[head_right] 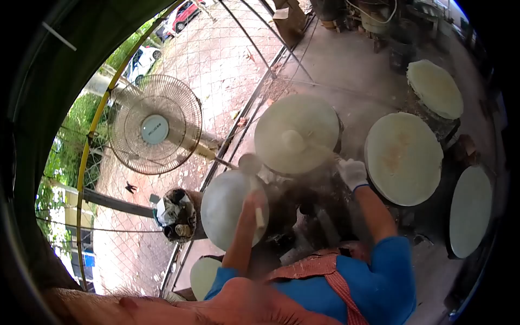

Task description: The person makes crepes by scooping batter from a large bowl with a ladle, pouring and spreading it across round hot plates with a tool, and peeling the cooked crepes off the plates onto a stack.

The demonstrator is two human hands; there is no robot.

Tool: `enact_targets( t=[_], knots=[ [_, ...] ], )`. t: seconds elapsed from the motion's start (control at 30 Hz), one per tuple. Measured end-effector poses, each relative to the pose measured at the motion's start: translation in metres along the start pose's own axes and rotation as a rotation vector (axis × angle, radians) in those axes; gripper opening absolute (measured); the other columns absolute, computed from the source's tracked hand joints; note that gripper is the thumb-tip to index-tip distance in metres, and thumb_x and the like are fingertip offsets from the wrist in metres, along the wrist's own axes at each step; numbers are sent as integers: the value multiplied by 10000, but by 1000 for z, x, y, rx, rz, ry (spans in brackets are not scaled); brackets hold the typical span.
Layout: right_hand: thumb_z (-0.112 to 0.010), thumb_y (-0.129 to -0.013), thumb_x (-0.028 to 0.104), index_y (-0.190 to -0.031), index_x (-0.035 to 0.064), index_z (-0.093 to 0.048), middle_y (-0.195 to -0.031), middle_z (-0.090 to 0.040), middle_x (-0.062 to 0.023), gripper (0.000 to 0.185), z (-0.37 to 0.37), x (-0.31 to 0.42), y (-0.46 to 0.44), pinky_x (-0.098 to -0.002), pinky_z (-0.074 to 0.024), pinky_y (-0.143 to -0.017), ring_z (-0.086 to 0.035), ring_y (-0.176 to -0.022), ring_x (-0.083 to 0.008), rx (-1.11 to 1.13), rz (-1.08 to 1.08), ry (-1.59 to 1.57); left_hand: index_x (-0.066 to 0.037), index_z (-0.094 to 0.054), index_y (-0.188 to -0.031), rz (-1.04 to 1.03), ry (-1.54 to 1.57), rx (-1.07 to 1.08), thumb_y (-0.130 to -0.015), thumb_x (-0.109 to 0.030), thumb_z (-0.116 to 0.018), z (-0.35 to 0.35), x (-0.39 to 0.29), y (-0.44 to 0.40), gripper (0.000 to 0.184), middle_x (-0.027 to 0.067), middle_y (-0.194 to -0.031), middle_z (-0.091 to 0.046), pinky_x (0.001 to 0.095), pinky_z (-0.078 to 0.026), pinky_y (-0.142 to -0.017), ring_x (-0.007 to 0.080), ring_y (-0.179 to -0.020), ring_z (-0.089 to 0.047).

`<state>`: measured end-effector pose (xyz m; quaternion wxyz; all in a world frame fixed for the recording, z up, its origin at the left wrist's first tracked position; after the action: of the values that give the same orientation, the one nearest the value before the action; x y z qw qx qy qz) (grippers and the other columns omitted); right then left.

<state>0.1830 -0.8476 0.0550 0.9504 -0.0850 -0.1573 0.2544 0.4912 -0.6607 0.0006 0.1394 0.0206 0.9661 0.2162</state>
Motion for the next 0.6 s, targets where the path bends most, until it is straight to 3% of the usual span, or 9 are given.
enact_targets(
  t=[0.03, 0.1, 0.17, 0.3, 0.4, 0.43, 0.5, 0.57, 0.6],
  knots=[
    [-543, -842, 296, -787, 122, -609, -677, -575, -161, 194, 5, -10, 4, -473, -452, -535, -576, -589, -346, -53, -76, -43, -116, -375, -709, 210, 181, 69, -909, -132, -432, -6, 6, -22, 208, -43, -538, -281, 208, -258, -352, 79, -399, -274],
    [-547, -839, 318, -777, 115, -606, -693, -572, -178, 220, 13, -33, 15, -468, -450, -526, -572, -576, -341, -164, -229, -123, -118, -362, -714, 55, 107, -186, -894, -119, -441, -26, 10, -42, 196, -39, -534, -273, 228, -251, -332, 84, -389, -271],
    [-548, -841, 336, -810, 131, -629, -682, -567, -171, 222, -16, -25, 38, -466, -455, -507, -550, -503, -341, -126, -162, 17, -120, -349, -710, -130, -304, -377, -880, -121, -453, -42, 16, -60, 199, -33, -519, -254, 240, -244, -319, 91, -372, -272],
    [-548, -840, 366, -852, 156, -653, -611, -582, -136, 235, -28, 36, 67, -444, -469, -522, -590, -563, -342, -122, -64, -171, -134, -347, -663, -143, -256, -438, -869, -244, -490, -47, 69, -111, 273, -27, -484, -265, 259, -248, -315, 100, -348, -261],
    [-613, -798, 335, -928, 172, -661, -606, -563, -119, 214, 12, 51, 70, -424, -460, -505, -565, -536, -321, -124, -58, -197, -157, -328, -575, 577, 531, -17, -872, -380, -497, -79, 93, -61, 408, -29, -444, -240, 279, -242, -313, 107, -339, -236],
    [-630, -786, 327, -941, 175, -661, -597, -553, -114, 219, 34, 55, 79, -418, -456, -494, -557, -526, -315, -161, -30, -224, -164, -303, -539, 459, 172, -114, -860, -451, -497, -44, 86, -35, 472, -32, -429, -222, 274, -236, -313, 108, -333, -221],
    [-678, -747, 294, -942, 171, -667, -555, -495, -82, 231, 51, 61, 91, -385, -434, -462, -530, -491, -287, -269, 54, -151, -169, -295, -526, 428, -121, 24, -856, -513, -501, -19, 85, -2, 519, -35, -429, -214, 259, -234, -317, 103, -337, -215],
    [-691, -737, 282, -949, 162, -670, -537, -465, -73, 244, 49, 66, 118, -378, -426, -454, -518, -478, -280, -249, 85, -126, -164, -326, -570, 612, 84, 432, -870, -491, -509, -13, 117, 47, 480, -34, -458, -236, 239, -241, -326, 92, -355, -231],
    [-694, -738, 277, -1001, 134, -663, -606, -540, -84, 301, 45, 66, 125, -362, -444, -481, -543, -505, -275, -225, 44, -149, -151, -349, -653, 355, 135, -195, -905, -399, -509, -33, 109, 75, 388, -29, -524, -274, 214, -256, -343, 65, -402, -282]
  ],
)
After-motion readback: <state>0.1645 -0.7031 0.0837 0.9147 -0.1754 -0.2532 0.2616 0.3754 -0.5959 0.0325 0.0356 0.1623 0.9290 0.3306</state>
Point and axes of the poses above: each hand's wrist, its own y-axis away from the middle knuckle, its own z-axis out of the back of the hand, x = y × z, the point moved 8 cm from there along -y, towards the middle knuckle
